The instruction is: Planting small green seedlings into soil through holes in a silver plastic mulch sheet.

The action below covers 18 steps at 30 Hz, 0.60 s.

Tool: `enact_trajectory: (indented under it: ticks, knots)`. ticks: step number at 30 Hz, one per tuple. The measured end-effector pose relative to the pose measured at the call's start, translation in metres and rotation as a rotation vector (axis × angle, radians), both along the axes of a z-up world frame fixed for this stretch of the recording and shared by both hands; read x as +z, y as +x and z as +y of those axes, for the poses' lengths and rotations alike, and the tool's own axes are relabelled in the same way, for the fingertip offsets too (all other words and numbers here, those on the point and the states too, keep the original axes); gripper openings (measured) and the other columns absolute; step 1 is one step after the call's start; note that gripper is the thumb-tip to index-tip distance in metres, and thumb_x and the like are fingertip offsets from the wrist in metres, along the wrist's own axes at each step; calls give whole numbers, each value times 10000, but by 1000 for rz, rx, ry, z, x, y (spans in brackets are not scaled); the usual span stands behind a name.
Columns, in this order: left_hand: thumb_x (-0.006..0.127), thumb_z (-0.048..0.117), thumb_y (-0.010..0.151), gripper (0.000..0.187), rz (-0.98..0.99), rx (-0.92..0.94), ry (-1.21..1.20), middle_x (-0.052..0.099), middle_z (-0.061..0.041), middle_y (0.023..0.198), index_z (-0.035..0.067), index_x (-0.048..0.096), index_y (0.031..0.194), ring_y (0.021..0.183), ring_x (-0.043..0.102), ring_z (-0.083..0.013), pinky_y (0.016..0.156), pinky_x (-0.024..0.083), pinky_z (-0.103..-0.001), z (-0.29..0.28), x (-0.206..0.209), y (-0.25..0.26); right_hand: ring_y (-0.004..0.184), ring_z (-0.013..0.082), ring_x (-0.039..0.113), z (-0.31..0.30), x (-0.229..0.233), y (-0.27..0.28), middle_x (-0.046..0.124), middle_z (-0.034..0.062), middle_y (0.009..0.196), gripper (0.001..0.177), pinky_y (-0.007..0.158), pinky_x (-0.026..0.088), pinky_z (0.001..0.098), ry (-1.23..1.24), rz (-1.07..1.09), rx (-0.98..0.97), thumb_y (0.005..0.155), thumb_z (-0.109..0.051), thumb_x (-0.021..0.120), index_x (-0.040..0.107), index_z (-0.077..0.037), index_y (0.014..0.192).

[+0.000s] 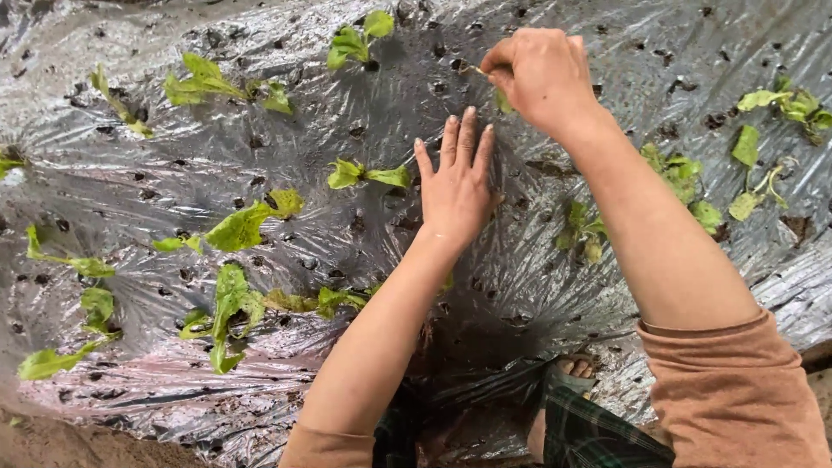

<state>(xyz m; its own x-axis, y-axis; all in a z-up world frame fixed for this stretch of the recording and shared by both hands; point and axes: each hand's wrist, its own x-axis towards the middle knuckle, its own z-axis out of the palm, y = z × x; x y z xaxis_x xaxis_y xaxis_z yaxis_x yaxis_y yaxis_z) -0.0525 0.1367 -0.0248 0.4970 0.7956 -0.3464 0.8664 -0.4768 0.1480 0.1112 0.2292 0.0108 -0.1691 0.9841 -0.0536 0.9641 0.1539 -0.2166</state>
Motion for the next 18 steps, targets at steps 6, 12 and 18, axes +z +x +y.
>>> enact_trajectory:
  ticks: [6,12,18]
  knots:
    - [655,654,893,1025,-4,3,-5,-71,-85,1703,212,129,1654,1572,-64,-294,1195,100,-718,0,-6,1,799,298,676,16,-24,-12,721,-16,834,278,705,352,507,172,-257,74,859,-84,680,805,-326,920]
    - [639,686,913,1033,-9,-6,-12,-97,-67,1701,210,108,1660,1571,-84,-276,1209,98,-695,0,-2,-2,893,321,648,26,-36,-22,715,23,797,167,774,367,543,194,-292,81,880,-91,741,832,-230,873]
    - [682,699,872,1046,-64,17,47,-75,-56,1702,228,174,1655,1575,-70,-273,1213,103,-710,-3,-15,-1,893,179,648,34,-21,-33,681,-124,952,154,589,422,344,366,-790,248,709,-244,696,766,-351,796]
